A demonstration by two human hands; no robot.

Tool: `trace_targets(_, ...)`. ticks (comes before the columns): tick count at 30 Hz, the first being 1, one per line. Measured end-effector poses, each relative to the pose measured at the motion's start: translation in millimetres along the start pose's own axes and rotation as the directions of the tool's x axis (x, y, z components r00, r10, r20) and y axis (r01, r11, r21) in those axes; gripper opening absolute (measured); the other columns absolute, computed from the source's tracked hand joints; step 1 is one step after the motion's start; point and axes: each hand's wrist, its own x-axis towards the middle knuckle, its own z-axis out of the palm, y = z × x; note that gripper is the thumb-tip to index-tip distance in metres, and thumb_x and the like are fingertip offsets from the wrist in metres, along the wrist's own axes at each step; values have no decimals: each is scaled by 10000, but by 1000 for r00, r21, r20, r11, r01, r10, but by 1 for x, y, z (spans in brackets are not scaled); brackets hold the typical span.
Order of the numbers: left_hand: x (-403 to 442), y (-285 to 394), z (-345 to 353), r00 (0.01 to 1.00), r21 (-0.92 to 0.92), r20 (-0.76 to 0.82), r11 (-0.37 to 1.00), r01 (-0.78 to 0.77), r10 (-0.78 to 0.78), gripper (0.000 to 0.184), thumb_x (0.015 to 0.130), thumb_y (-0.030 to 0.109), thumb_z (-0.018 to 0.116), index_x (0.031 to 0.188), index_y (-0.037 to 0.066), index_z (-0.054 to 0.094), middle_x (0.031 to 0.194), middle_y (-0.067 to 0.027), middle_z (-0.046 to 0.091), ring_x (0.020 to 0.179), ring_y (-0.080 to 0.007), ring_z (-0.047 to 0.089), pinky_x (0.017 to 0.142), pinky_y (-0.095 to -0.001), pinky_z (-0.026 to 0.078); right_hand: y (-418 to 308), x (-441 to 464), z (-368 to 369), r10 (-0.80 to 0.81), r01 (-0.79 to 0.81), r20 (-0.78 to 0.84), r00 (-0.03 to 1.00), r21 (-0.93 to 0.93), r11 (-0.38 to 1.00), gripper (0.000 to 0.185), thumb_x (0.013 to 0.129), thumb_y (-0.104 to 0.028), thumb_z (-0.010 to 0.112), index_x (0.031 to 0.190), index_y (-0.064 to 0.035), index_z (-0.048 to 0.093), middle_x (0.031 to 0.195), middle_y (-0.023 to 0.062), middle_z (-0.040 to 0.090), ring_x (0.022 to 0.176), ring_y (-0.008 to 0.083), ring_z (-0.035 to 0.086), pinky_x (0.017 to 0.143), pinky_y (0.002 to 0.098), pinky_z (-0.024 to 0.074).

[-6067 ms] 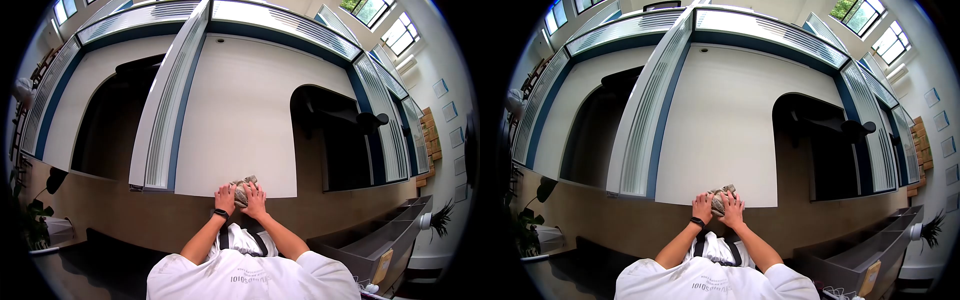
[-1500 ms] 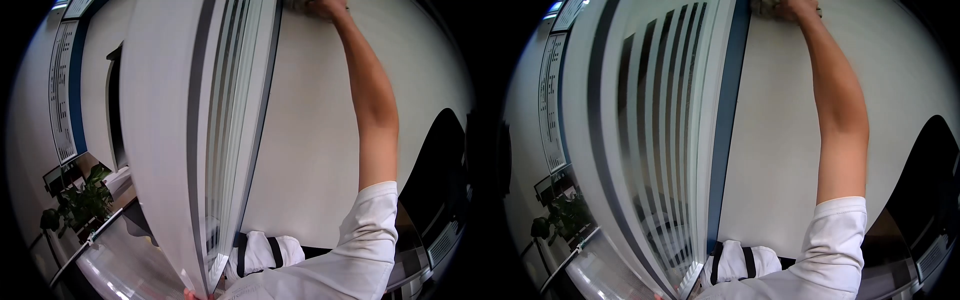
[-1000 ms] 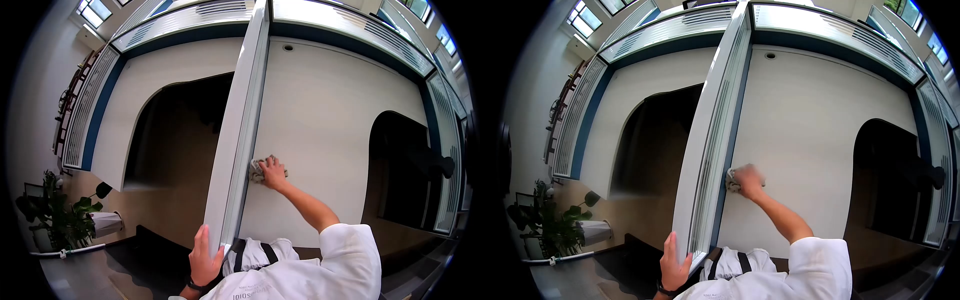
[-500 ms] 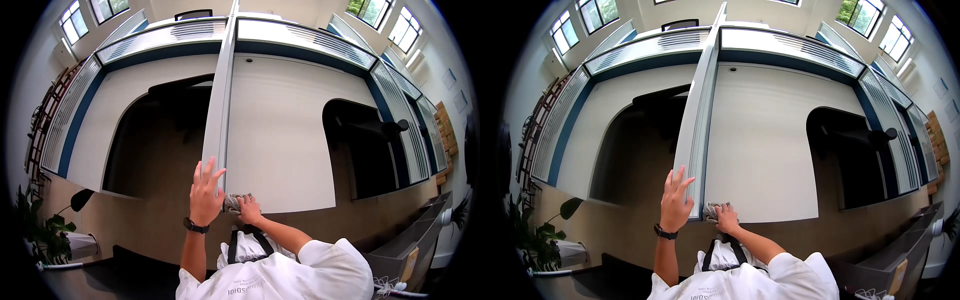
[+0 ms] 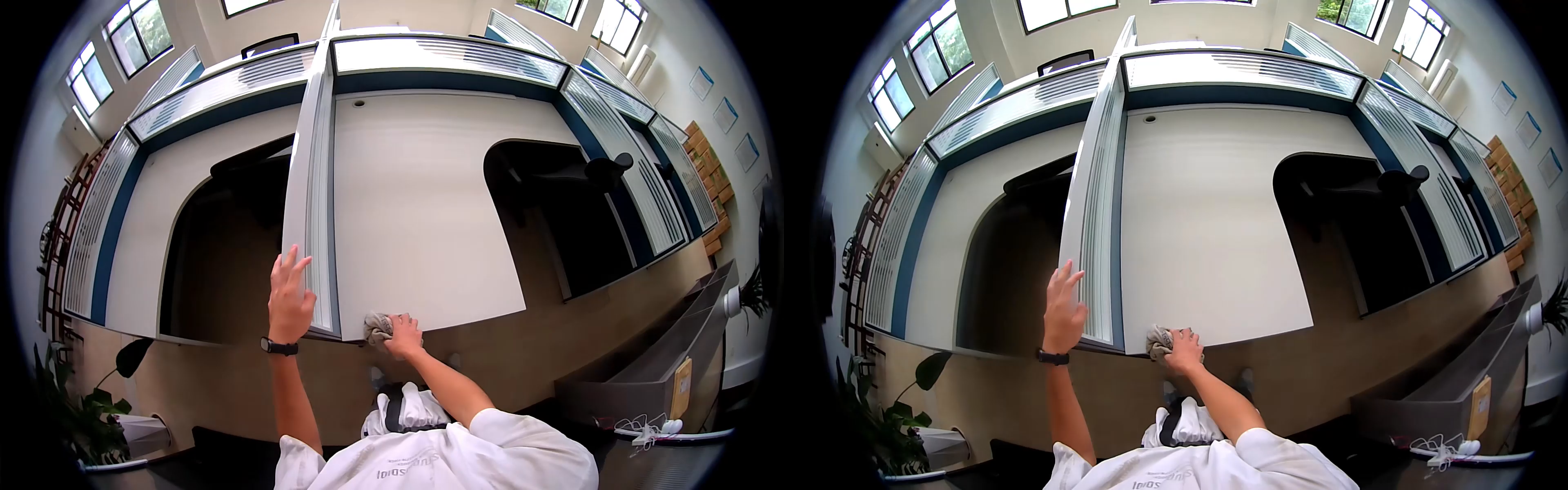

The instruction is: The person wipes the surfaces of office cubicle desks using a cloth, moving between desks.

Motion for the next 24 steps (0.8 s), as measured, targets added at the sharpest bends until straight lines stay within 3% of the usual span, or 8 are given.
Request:
trace_targets(5, 5, -4, 4, 999, 54, -45, 998, 10, -8, 625, 703, -7, 521, 1307, 134, 441, 1433, -17, 358, 1291, -293, 354, 1004, -385, 387, 75, 23, -38, 155, -147, -69, 986, 104, 984, 714, 642, -258, 707, 1293, -209, 418, 1264, 93, 380, 1198, 336, 352, 950, 488, 392)
trace_targets(7, 2, 0, -2, 999, 244, -33, 969, 43, -36, 621, 723, 27, 581, 1314, 137, 429, 1432, -3, 362, 1251, -288, 400, 969, -395, 410, 114, 26, -58, 228, -209, -102, 968, 172, 963, 727, 629, -253, 708, 1292, -209, 413, 1258, 88, 368, 1198, 338, 339, 953, 497, 388)
trace_targets(9, 1, 5, 3, 985, 308, -21, 936, 170, -172, 645, 739, 73, 637, 1333, 148, 398, 1444, 12, 343, 1223, -284, 428, 920, -414, 434, 156, 34, -77, 259, -230, -129, 957, 203, 952, 736, 621, -251, 710, 1290, -208, 406, 1256, 86, 359, 1193, 339, 335, 950, 499, 389)
trace_targets(13, 2, 23, 32, 939, 618, -178, 709, 339, -294, 725, 747, 203, 682, 1369, 193, 309, 1465, 32, 294, 1218, -266, 429, 887, -445, 445, 218, 45, -117, 258, -237, -108, 960, 181, 955, 736, 624, -241, 718, 1287, -206, 401, 1259, 84, 353, 1192, 339, 333, 947, 509, 387)
trace_targets(20, 5, 7, 43, 895, 738, -396, 510, 442, -203, 666, 773, 307, 646, 1362, 198, 356, 1335, -47, 447, 1077, -273, 549, 797, -422, 499, 236, 47, -124, 217, -193, -89, 972, 216, 957, 721, 620, -236, 724, 1263, -205, 398, 1256, 109, 333, 1189, 356, 327, 950, 520, 370)
trace_targets(24, 8, -2, 46, 846, 736, -445, 418, 533, -295, 718, 792, 355, 626, 1408, 163, 310, 1299, -51, 488, 1087, -270, 543, 799, -424, 501, 237, 48, -120, 193, -167, -93, 977, 229, 959, 736, 620, -228, 725, 1273, -196, 388, 1261, 132, 329, 1180, 373, 331, 931, 528, 378)
